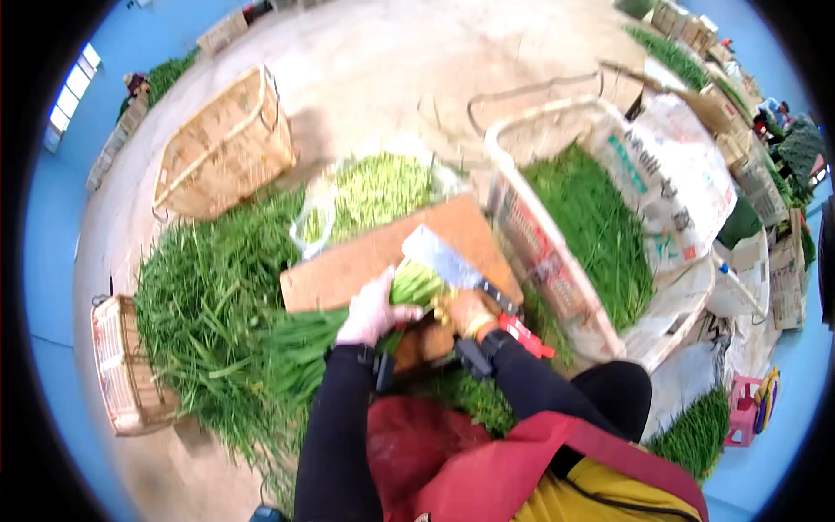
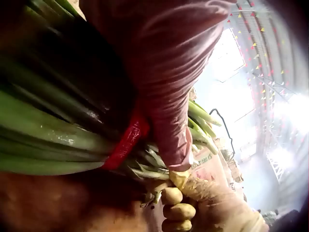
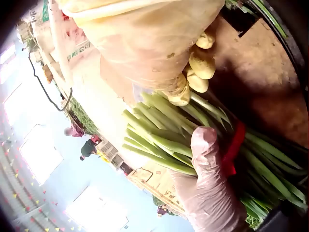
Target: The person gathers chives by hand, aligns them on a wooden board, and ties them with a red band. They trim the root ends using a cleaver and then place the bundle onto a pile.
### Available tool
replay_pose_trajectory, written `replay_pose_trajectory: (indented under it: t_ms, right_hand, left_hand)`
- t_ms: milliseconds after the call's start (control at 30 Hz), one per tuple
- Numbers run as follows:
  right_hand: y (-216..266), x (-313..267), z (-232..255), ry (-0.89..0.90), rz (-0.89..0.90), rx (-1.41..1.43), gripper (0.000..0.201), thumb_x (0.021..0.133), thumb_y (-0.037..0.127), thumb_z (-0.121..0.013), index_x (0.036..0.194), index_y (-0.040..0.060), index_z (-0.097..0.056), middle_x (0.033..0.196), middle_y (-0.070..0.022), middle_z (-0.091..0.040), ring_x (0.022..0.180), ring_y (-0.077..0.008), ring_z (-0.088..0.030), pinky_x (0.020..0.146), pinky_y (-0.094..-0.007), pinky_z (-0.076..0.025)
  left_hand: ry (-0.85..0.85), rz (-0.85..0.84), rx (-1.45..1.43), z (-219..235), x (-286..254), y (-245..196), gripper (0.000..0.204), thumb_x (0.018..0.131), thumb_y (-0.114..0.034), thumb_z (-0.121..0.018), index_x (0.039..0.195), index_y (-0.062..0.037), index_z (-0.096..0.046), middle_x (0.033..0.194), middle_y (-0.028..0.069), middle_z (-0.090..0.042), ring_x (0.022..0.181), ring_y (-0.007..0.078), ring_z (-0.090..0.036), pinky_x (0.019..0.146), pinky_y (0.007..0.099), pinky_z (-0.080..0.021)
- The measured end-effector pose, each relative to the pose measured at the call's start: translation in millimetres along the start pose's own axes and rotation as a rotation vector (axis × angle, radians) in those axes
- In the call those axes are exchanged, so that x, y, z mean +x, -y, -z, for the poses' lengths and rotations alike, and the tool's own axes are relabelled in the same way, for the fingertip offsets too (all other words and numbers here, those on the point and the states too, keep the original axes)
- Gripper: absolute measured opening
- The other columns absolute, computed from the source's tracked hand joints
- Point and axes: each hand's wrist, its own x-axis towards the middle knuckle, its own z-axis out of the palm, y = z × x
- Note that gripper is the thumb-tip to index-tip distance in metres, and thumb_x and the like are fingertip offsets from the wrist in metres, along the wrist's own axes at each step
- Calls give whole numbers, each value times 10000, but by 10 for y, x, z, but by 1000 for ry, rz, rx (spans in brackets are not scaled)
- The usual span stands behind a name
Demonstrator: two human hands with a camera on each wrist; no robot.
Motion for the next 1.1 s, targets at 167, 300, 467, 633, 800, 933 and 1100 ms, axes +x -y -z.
replay_pose_trajectory:
  t_ms: [167,300,467,633,800,933,1100]
  right_hand:
    - [167,7,87,32,-291,385,215,938,219,-608,930,32,-712,747,-80,-701,637,-187,-659,592,-321,-530]
    - [76,80,78,80,-284,433,166,902,147,-649,907,-9,-704,735,-68,-687,583,-145,-613,547,-281,-496]
    - [183,33,106,79,-268,476,153,909,156,-655,936,16,-713,742,-52,-687,587,-125,-606,524,-265,-477]
    - [151,90,107,79,-248,459,151,914,131,-625,954,13,-709,754,-52,-691,598,-124,-613,537,-255,-480]
    - [-214,159,219,-1,-66,269,184,933,153,-561,887,39,-699,739,-34,-675,598,-130,-604,580,-275,-499]
    - [-178,143,516,-51,-150,319,181,922,168,-583,919,21,-689,796,-29,-677,654,-133,-607,615,-275,-491]
    - [254,-129,716,20,-83,-355,243,916,243,-585,1040,57,-682,886,-74,-712,774,-172,-659,699,-320,-509]
  left_hand:
    - [54,79,304,118,-105,-276,1196,599,-673,-801,1509,-90,-290,1300,180,-579,1215,329,-552,1030,464,-408]
    - [52,70,339,95,-127,-305,1216,584,-652,-821,1509,-72,-285,1275,166,-602,1184,317,-580,1012,452,-424]
    - [52,64,405,136,-165,-337,1238,558,-634,-844,1511,-73,-288,1251,153,-615,1169,307,-591,987,442,-440]
    - [4,54,432,201,-202,-364,1236,542,-644,-845,1500,-78,-308,1217,146,-625,1135,298,-605,954,438,-453]
    - [51,35,480,86,-267,-383,1190,545,-651,-839,1472,-89,-350,1189,137,-629,1128,298,-604,938,442,-455]
    - [48,35,452,61,-255,-358,1176,550,-646,-839,1471,-96,-357,1224,142,-619,1171,308,-583,973,455,-431]
    - [199,107,376,221,-138,-465,1157,578,-620,-835,1480,-91,-338,1309,142,-594,1229,298,-559,1015,460,-400]
